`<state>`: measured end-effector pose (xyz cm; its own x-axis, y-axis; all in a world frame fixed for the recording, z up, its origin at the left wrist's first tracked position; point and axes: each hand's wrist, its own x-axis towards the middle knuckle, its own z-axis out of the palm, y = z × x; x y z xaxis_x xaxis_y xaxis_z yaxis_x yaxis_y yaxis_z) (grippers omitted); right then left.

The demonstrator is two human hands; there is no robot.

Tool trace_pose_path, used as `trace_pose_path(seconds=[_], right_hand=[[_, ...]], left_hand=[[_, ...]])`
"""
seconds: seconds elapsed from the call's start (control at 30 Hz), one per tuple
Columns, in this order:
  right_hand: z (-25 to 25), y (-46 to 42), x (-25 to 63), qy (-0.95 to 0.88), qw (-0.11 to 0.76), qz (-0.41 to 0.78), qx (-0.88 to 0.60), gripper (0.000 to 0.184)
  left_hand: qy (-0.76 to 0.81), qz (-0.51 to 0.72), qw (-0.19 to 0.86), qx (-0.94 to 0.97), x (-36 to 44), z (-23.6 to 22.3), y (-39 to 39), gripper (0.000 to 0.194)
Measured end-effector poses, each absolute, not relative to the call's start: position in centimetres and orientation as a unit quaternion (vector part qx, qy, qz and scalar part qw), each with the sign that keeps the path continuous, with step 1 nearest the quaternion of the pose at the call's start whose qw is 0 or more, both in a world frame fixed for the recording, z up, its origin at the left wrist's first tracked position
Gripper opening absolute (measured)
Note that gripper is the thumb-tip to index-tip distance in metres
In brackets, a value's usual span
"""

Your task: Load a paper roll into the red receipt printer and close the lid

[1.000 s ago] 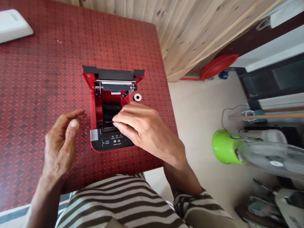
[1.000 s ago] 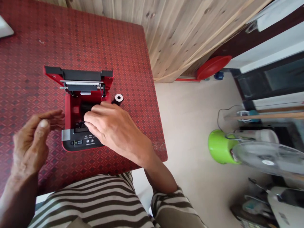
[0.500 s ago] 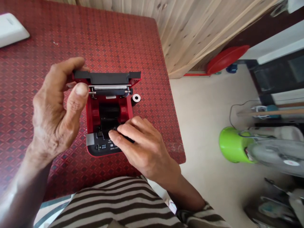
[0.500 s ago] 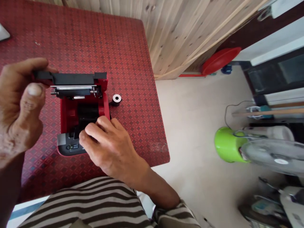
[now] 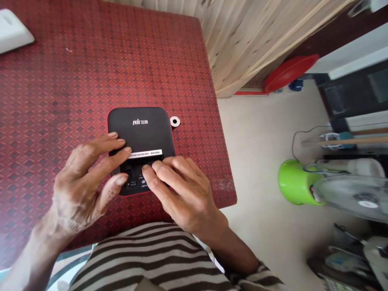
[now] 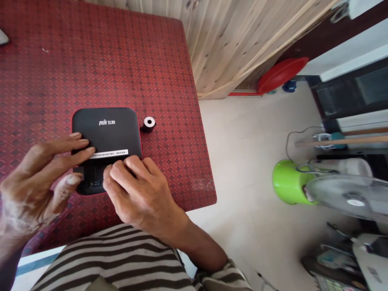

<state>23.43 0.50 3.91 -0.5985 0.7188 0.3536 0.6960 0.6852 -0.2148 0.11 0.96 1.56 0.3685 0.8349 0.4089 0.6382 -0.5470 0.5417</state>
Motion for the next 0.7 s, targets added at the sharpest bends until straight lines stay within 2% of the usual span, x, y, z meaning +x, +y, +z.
trace_pose_path(seconds=[0.27,0.7], right_hand=[[3.3,0.1,23.1,-0.863,0.261,0.026,-0.433,0.018],[2.8,0.3,22.9,-0.861,0.262,0.034,-0.436,0.021]], left_hand=[[0.439,0.317,0.118,0.832,0.0,0.7,0.4,0.059],[0.425,0.322,0.09,0.841,0.0,0.1,0.3,0.064]])
